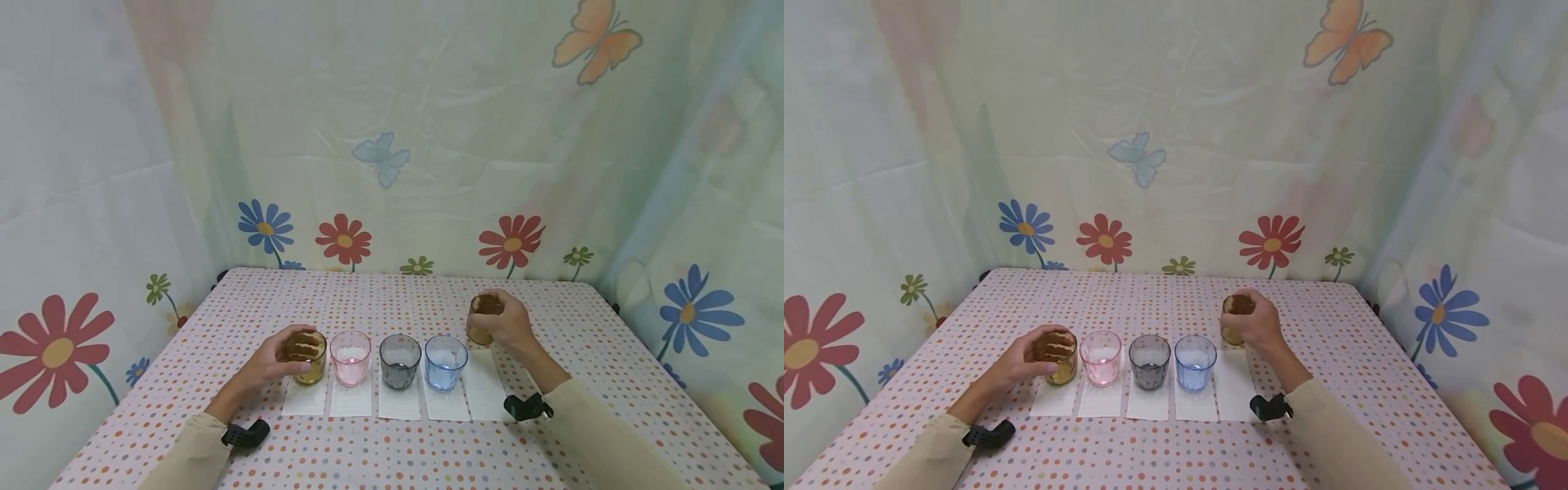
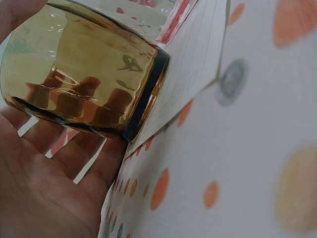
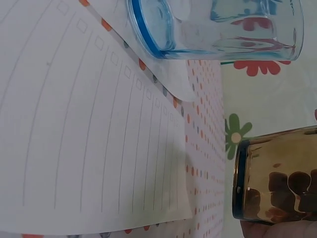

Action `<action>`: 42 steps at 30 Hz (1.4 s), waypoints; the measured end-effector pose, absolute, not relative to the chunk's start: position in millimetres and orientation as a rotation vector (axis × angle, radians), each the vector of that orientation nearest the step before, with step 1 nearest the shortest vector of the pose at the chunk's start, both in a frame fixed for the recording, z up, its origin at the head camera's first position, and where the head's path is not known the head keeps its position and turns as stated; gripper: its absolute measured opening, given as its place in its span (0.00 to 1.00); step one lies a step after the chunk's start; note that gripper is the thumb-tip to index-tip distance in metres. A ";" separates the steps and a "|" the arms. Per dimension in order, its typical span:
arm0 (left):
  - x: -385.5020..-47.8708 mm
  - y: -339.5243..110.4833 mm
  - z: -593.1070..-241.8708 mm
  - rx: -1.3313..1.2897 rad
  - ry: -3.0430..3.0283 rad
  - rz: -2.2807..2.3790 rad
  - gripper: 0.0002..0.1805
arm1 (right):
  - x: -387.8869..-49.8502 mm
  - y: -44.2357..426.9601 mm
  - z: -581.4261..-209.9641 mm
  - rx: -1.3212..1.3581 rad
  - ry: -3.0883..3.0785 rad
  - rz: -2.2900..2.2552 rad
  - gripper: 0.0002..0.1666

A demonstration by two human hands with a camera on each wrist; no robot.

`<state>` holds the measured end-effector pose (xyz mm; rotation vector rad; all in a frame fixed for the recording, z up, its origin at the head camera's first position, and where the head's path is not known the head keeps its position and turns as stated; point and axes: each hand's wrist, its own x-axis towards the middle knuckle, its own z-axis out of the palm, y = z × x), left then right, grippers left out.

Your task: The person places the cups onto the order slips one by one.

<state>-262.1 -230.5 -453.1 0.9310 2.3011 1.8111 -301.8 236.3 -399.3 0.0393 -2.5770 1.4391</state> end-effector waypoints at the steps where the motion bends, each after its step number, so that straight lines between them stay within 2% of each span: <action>1: -262.0 -230.2 -452.9 0.931 2.298 1.811 0.34 | -300.9 236.7 -399.2 0.040 -2.581 1.437 0.36; 24: -262.3 -231.0 -453.0 0.919 2.292 1.817 0.34 | -282.4 244.6 -411.8 0.261 -2.601 1.471 0.28; 42: -261.8 -230.4 -452.5 0.926 2.288 1.819 0.34 | -270.1 250.7 -418.0 0.407 -2.628 1.590 0.35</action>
